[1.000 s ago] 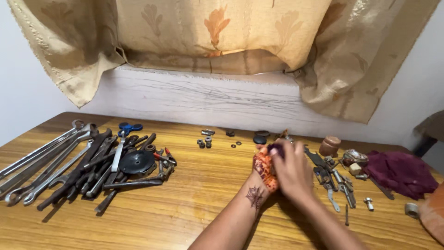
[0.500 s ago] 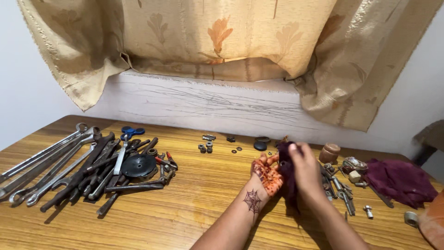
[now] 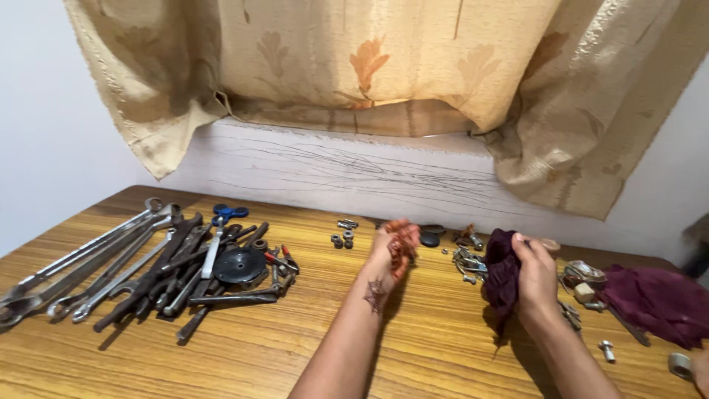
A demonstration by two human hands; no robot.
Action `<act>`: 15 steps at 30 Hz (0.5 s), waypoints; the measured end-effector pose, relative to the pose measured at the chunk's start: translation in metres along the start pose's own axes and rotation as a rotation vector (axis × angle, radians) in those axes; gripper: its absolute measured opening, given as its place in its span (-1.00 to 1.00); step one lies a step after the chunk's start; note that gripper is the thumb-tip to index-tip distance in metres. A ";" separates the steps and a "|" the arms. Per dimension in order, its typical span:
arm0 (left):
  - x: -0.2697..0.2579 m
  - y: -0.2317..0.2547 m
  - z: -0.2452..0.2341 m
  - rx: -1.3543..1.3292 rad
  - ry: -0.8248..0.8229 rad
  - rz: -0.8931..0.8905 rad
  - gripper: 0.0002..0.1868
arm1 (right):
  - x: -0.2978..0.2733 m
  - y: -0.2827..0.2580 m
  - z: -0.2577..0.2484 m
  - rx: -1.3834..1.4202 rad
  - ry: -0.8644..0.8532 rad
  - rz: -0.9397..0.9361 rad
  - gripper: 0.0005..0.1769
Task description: The person wipes small metal hardware parts with a dark cloth on a wooden table. They pick up individual items, rub them with the cloth, and place them back on the table. The person also wipes the inside of an orange plastic container with the same cloth.
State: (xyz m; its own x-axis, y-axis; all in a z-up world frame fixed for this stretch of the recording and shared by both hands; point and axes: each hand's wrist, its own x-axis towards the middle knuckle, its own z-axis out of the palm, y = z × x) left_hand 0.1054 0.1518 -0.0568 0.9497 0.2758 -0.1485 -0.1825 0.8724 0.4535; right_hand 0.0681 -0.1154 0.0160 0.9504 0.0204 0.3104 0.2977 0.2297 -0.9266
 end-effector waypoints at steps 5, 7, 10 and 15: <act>-0.010 0.068 -0.001 0.260 -0.098 0.350 -0.73 | -0.004 0.006 0.002 -0.067 -0.036 -0.042 -0.66; -0.032 0.071 -0.005 0.799 0.056 0.517 -0.61 | -0.005 0.008 0.003 -0.142 -0.018 -0.064 -0.66; -0.054 0.059 0.009 1.136 -0.003 0.555 -0.43 | -0.006 0.009 0.007 -0.163 -0.026 -0.083 -0.66; -0.054 0.040 0.021 1.210 0.071 0.312 -0.59 | -0.008 0.009 0.011 -0.127 -0.053 -0.029 -0.66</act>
State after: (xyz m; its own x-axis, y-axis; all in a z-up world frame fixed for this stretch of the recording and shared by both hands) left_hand 0.0525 0.1632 -0.0122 0.8856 0.4574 0.0804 -0.0106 -0.1531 0.9882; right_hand 0.0623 -0.1028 0.0078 0.9361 0.0671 0.3454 0.3376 0.1057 -0.9354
